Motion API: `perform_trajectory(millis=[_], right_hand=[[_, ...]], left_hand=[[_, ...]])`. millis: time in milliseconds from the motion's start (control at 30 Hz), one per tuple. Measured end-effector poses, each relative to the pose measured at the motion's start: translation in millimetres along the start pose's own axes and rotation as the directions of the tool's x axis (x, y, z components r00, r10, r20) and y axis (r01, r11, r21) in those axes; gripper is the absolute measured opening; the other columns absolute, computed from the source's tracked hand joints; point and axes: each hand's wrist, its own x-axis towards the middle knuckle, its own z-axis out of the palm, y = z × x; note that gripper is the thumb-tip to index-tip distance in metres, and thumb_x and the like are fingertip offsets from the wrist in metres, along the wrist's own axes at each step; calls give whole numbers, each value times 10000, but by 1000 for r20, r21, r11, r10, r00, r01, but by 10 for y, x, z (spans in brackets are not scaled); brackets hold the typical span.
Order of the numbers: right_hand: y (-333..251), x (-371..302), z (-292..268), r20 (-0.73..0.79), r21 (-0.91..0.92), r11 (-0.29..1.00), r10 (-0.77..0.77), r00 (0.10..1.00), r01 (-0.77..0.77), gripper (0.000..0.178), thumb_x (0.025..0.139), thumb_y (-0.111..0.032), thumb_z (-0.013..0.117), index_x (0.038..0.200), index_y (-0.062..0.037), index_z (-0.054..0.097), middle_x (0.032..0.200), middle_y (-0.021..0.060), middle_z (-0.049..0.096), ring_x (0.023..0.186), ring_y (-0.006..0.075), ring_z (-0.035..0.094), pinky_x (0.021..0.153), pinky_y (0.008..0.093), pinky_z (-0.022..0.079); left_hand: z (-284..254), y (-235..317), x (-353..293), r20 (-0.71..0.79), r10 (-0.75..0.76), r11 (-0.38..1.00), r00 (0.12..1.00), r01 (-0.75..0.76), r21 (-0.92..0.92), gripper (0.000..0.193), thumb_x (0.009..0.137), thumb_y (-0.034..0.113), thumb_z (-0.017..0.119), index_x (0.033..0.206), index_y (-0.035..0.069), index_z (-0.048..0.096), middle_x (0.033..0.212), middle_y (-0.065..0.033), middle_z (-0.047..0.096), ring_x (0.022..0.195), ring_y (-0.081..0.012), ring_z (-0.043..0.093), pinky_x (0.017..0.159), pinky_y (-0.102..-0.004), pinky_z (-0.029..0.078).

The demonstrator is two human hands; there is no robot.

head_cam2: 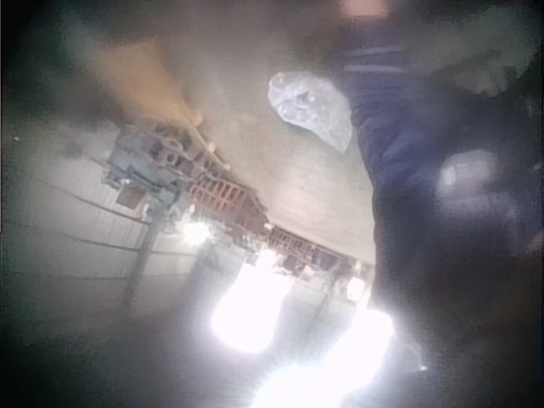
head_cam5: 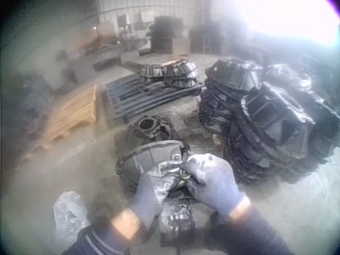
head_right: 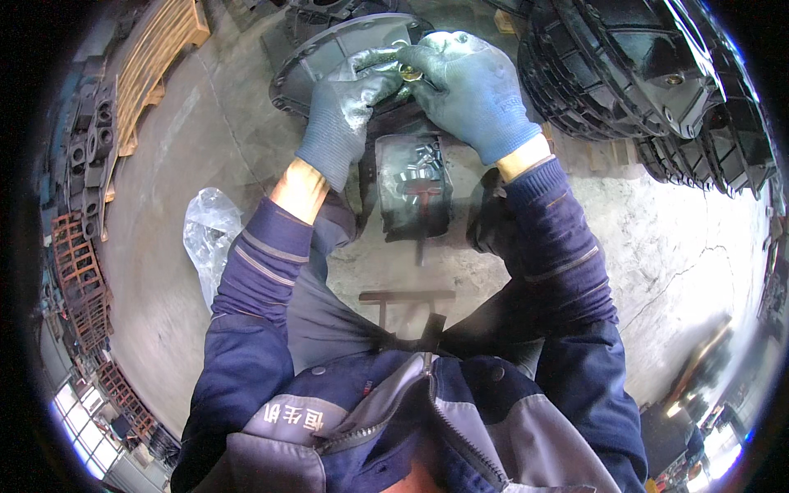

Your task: The person sits on the floor and assembles a metal housing by inserting brass bushings and tapping them into place with a hammer. They repeatedly pick up bushings, position them in the housing, and strike them to seat them.

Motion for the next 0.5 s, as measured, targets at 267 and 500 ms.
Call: perform_trajectory(millis=[267,500], right_hand=[[627,-519,344,72,-32,975,223,972,-221,310,841,-298,733,1132,-193,744,1049,72,723,990,313,689,852,427,565],[1498,-1632,994,332,-2,729,646,687,-685,308,863,-296,744,1105,-107,753,1089,194,727,982,377,703,861,444,562]], left_hand=[[-406,381,839,74,459,275,886,-220,936,446,982,439,626,1046,11,735,958,-224,734,902,-344,709,831,-449,533],[-1175,447,1465,213,-206,-134,955,-243,961,489,1030,453,580,1023,-5,754,882,-209,760,761,-285,697,767,-434,524]])
